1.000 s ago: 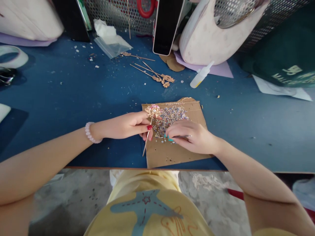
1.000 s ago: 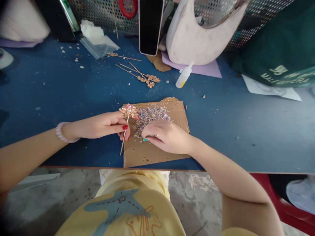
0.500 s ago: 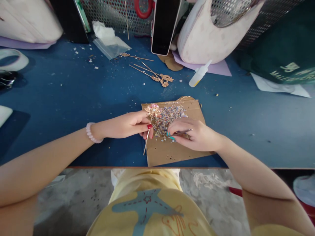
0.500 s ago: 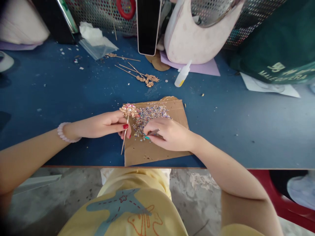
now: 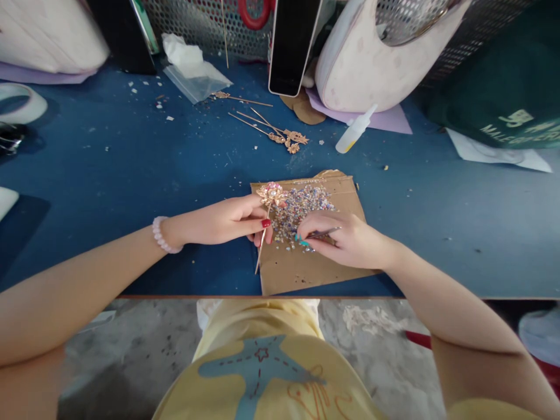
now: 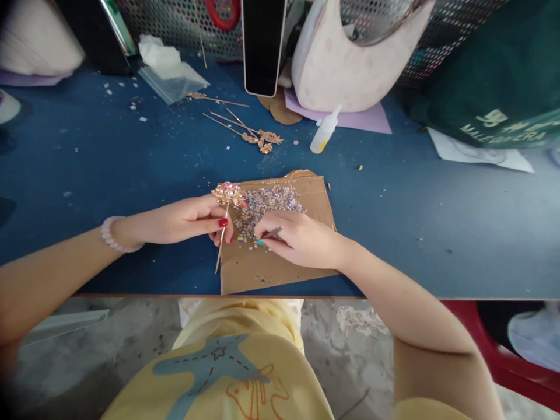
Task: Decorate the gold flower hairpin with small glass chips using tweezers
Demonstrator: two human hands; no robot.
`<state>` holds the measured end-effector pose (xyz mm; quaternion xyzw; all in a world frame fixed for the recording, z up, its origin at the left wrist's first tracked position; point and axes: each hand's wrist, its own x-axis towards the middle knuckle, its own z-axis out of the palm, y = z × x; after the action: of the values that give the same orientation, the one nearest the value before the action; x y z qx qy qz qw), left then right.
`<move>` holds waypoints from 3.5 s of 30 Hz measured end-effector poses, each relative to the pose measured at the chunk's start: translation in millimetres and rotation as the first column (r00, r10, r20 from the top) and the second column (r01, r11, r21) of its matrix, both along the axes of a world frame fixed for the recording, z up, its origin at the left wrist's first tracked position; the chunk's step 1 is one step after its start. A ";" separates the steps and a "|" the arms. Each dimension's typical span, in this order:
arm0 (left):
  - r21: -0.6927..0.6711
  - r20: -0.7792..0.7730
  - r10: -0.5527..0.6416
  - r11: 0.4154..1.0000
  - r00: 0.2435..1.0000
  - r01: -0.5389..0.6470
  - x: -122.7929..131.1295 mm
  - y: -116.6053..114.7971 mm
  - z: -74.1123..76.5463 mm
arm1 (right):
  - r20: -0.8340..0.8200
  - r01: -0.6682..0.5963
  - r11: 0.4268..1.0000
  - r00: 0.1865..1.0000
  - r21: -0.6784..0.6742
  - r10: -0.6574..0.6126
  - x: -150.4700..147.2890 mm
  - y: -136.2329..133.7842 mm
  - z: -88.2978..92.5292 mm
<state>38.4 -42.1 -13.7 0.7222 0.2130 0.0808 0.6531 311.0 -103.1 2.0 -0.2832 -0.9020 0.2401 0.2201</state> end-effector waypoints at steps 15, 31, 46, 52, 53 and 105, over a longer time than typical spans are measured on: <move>-0.015 0.010 -0.001 1.000 1.000 0.001 -0.3 0.1 -1.4 | -0.014 0.000 1.000 1.000 0.014 0.000 -1.4 -2.5 0.2; -0.020 0.022 -0.006 1.000 1.000 0.006 -0.7 0.0 -1.5 | -0.021 0.065 0.996 0.998 -0.054 -0.066 -1.2 0.1 -5.7; -0.015 0.020 0.000 1.000 1.000 0.000 -1.4 -0.4 -0.4 | -0.060 0.063 0.998 0.996 -0.015 -0.063 -2.7 0.5 -8.8; -0.013 0.018 0.000 1.000 1.000 0.000 -1.2 0.2 -1.5 | -0.044 0.041 0.999 0.998 0.017 -0.041 -3.0 0.8 -7.2; -0.014 0.017 -0.001 1.000 1.000 0.001 -1.1 0.2 -1.5 | -0.045 0.036 0.999 0.998 0.022 -0.035 -3.0 0.8 -6.9; -0.021 0.039 -0.049 0.999 0.998 0.050 -0.4 -1.2 7.1 | -0.073 0.030 0.996 0.997 0.083 -0.024 -2.2 1.0 -4.9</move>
<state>38.0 -43.3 -6.6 0.7182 0.1835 0.0762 0.6669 308.8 -102.1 -2.9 -0.2769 -0.8989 0.2091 0.2675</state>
